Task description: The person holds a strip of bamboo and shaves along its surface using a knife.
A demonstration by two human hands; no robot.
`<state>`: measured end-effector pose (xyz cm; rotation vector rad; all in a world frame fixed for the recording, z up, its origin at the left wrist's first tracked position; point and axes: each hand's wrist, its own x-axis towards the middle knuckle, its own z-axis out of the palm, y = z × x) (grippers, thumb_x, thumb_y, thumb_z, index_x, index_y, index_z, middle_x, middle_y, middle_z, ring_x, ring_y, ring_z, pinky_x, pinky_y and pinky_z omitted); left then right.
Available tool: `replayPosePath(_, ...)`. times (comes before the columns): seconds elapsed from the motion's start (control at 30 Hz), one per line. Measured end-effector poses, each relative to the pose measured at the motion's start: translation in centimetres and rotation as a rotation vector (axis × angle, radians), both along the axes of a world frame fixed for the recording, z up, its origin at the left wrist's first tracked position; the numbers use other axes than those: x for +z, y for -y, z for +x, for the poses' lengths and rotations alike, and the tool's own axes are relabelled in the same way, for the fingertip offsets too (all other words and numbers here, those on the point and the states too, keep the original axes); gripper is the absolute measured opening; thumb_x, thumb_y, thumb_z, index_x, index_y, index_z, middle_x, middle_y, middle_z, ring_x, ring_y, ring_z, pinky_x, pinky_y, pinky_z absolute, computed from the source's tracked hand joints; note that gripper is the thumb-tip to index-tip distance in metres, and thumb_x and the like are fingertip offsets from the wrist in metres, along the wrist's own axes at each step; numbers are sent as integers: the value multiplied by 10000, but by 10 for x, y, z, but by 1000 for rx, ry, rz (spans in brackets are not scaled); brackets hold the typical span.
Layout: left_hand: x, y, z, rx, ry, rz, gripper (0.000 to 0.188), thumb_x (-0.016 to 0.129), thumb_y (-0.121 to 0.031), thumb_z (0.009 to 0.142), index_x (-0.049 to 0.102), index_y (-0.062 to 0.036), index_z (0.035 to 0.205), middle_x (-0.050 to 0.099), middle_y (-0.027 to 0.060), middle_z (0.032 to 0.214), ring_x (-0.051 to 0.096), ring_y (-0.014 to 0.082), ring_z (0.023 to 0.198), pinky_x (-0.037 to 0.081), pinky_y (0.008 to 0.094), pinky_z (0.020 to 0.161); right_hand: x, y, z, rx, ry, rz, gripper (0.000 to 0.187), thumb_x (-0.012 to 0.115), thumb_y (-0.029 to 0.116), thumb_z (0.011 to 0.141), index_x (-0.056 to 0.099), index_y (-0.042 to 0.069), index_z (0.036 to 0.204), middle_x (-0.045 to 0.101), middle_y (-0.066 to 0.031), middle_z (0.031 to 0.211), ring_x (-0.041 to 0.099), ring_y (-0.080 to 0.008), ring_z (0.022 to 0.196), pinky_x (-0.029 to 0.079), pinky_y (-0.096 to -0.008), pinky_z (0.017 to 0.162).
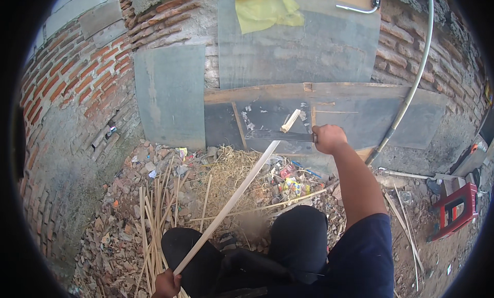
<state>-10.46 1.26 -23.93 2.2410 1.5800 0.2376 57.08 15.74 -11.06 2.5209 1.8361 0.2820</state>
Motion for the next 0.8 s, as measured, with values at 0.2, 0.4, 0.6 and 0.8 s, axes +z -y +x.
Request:
replayPosePath(0.2,-3,8,-8,9,-66,3,361,628,-314,885,491,5,788,568,236,586,602,477,577,461,535,519,-22,1,-20,-3,-280,120,284,672,190,710,652,81,971,710,-166,882,680,-359,843,535,-462,775)
replayPosePath(0.4,9,0,7,11,42,-48,375,504,-374,978,600,-26,1084,633,239,753,610,472,666,494,512,585,-50,11,-15,0,-913,-52,435,718,226,676,653,13,1051,678,-186,857,654,-293,814,503,-394,781)
replayPosePath(0.6,-1,3,-3,-30,42,-20,406,492,-396,983,588,-7,1050,623,246,751,600,474,644,481,510,561,-28,32,-53,194,-359,138,291,680,181,703,658,88,978,694,-160,791,675,-368,792,540,-460,715)
replayPosePath(0.8,3,1,-7,-51,107,-27,422,472,-419,994,578,-10,998,609,234,724,596,454,612,467,501,529,-7,27,-94,558,-17,2,151,655,200,741,640,140,878,679,-105,710,677,-332,705,532,-466,647)
